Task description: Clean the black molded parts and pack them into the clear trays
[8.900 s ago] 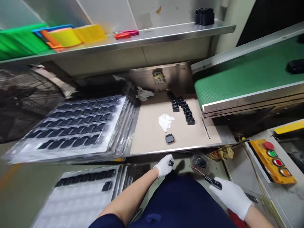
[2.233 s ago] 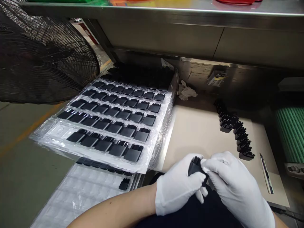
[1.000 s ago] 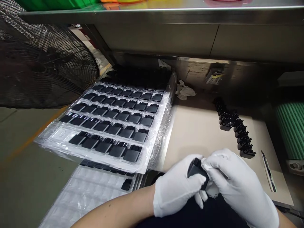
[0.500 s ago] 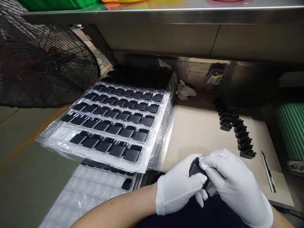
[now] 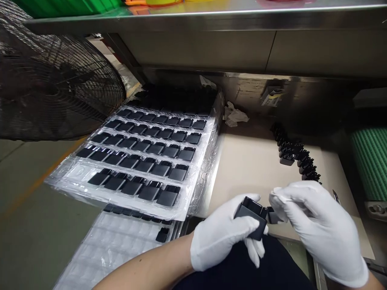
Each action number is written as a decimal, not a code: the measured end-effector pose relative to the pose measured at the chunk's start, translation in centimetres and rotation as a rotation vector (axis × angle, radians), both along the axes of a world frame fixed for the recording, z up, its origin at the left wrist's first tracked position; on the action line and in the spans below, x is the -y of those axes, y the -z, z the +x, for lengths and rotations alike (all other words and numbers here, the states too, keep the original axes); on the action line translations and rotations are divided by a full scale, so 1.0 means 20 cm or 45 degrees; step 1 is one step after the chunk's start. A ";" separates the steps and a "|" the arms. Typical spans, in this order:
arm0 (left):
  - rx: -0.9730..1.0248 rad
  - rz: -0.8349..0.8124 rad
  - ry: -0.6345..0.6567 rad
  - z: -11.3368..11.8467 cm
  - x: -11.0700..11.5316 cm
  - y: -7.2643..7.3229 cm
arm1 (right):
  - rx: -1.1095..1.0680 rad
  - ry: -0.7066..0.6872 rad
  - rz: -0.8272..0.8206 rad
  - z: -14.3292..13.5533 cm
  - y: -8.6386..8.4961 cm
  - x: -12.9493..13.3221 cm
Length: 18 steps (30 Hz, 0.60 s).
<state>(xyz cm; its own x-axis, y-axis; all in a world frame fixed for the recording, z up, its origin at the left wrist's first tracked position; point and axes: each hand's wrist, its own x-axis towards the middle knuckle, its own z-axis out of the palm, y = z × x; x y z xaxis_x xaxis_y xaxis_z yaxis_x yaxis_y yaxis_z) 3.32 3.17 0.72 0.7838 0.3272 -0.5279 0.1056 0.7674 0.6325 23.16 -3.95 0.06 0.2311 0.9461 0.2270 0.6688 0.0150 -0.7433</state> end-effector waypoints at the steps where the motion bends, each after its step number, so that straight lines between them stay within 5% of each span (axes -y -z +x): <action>1: 0.007 -0.029 -0.017 0.00 0.00 0.00 | -0.032 0.033 -0.025 0.01 -0.01 0.02; 9: 0.031 -0.021 0.012 0.00 0.01 0.02 | -0.047 -0.096 -0.186 0.00 -0.07 0.07; 15: -0.182 0.086 0.082 0.02 -0.02 -0.06 | 0.016 -0.340 -0.211 -0.03 -0.06 0.03; 18: -0.344 0.110 0.125 0.03 -0.01 -0.09 | 0.066 -0.215 -0.157 -0.02 -0.07 0.02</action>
